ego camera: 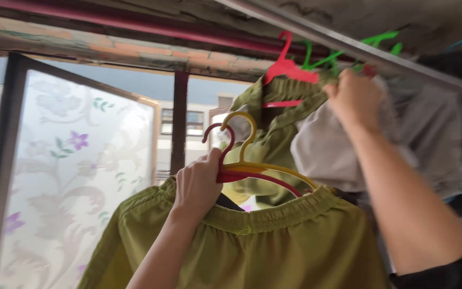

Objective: Folding various items of clothing including shorts and shirts on a bed.

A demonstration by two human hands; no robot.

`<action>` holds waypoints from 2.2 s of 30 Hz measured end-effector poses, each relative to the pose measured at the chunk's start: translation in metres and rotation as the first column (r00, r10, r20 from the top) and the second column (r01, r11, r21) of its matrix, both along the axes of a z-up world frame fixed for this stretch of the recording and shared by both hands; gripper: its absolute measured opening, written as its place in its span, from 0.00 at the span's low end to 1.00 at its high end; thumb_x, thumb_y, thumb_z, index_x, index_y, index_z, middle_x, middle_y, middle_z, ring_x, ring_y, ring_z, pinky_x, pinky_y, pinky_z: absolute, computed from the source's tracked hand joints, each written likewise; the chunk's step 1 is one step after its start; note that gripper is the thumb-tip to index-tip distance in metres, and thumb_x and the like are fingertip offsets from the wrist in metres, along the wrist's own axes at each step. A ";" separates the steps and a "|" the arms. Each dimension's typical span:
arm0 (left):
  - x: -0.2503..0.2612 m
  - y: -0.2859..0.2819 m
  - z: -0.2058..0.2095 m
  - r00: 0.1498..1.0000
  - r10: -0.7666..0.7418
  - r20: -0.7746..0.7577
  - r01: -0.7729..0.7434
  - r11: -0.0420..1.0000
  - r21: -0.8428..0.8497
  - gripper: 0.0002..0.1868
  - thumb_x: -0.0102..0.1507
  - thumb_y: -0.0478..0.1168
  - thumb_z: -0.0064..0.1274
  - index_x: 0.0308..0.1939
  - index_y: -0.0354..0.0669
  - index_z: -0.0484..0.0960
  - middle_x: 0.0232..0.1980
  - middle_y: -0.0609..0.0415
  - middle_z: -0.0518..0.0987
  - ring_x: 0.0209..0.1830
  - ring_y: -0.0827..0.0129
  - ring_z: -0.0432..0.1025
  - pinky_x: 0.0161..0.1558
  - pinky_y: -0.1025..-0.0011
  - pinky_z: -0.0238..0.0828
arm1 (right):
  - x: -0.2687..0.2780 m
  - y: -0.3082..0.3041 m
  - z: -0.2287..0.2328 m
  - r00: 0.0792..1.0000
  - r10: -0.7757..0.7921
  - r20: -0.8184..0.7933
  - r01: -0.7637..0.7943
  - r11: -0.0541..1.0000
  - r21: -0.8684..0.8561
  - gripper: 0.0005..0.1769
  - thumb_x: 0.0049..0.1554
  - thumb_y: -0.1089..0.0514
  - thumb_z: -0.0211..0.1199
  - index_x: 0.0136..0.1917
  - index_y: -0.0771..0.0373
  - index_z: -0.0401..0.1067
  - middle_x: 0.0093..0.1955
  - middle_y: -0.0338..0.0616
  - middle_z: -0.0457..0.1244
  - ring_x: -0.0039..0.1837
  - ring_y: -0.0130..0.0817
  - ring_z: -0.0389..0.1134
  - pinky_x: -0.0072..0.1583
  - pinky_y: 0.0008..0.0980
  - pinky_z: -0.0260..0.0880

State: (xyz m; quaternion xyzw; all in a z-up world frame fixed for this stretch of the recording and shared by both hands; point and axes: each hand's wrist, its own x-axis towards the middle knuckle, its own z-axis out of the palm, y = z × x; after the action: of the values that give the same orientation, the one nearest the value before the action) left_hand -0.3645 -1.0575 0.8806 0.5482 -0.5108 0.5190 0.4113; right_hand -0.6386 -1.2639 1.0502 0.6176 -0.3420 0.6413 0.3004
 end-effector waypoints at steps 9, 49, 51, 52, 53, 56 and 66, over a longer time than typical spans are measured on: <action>0.007 0.006 -0.003 0.997 0.074 0.000 -0.074 0.994 0.086 0.10 0.64 0.39 0.55 0.44 0.44 0.71 0.34 0.48 0.80 0.33 0.48 0.78 0.34 0.50 0.73 | -0.020 -0.016 0.007 0.959 0.276 0.062 -0.261 0.948 -0.181 0.24 0.61 0.38 0.70 0.43 0.63 0.77 0.35 0.54 0.67 0.38 0.54 0.70 0.44 0.52 0.69; 0.001 0.243 -0.248 0.818 0.184 -0.544 0.023 0.936 0.352 0.43 0.53 0.59 0.64 0.63 0.45 0.61 0.28 0.54 0.85 0.28 0.55 0.81 0.31 0.56 0.76 | -0.035 0.201 -0.393 0.520 0.854 0.026 -0.699 0.408 0.587 0.08 0.56 0.53 0.67 0.46 0.56 0.82 0.42 0.32 0.74 0.39 0.21 0.70 0.41 0.26 0.68; -0.012 0.244 -0.229 0.856 0.124 -0.501 0.038 0.953 0.300 0.39 0.53 0.59 0.63 0.58 0.44 0.62 0.26 0.50 0.83 0.27 0.51 0.80 0.30 0.53 0.74 | -0.042 0.213 -0.366 0.542 0.840 0.006 -0.734 0.470 0.490 0.07 0.57 0.53 0.67 0.47 0.56 0.80 0.44 0.33 0.73 0.42 0.20 0.70 0.43 0.25 0.68; -0.020 0.245 -0.219 0.891 0.072 -0.448 0.046 0.968 0.247 0.36 0.54 0.59 0.63 0.53 0.42 0.63 0.25 0.47 0.81 0.26 0.47 0.79 0.28 0.50 0.73 | -0.045 0.217 -0.351 0.557 0.830 -0.015 -0.765 0.520 0.380 0.07 0.58 0.54 0.66 0.49 0.56 0.77 0.45 0.33 0.72 0.45 0.20 0.71 0.45 0.25 0.68; -0.022 0.241 -0.214 0.890 0.068 -0.451 0.048 0.969 0.241 0.36 0.54 0.59 0.63 0.53 0.42 0.63 0.25 0.47 0.81 0.26 0.47 0.79 0.28 0.50 0.73 | -0.045 0.221 -0.334 0.558 0.829 -0.021 -0.763 0.523 0.379 0.07 0.58 0.54 0.66 0.49 0.56 0.77 0.45 0.33 0.72 0.45 0.20 0.71 0.45 0.25 0.68; -0.030 0.225 -0.192 0.915 0.013 -0.404 0.085 0.971 0.224 0.36 0.51 0.57 0.61 0.52 0.41 0.63 0.28 0.46 0.82 0.24 0.44 0.78 0.26 0.50 0.73 | -0.044 0.222 -0.273 0.674 0.729 -0.121 -0.724 0.684 0.089 0.07 0.63 0.58 0.66 0.55 0.60 0.76 0.51 0.37 0.70 0.50 0.23 0.69 0.51 0.25 0.67; -0.052 0.129 -0.124 0.922 -0.079 -0.380 0.170 0.962 0.212 0.34 0.57 0.58 0.58 0.55 0.42 0.60 0.26 0.38 0.80 0.28 0.37 0.77 0.31 0.45 0.70 | -0.031 0.055 -0.068 0.912 0.400 -0.093 -0.396 0.798 -0.454 0.34 0.60 0.55 0.73 0.71 0.74 0.63 0.67 0.65 0.62 0.68 0.60 0.63 0.68 0.50 0.63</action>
State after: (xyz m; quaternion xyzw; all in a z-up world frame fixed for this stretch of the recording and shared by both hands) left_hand -0.4169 -0.9290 0.7565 0.6476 -0.5178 0.3137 0.4627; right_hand -0.6701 -1.2089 0.9818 0.5832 -0.0426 0.7552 0.2963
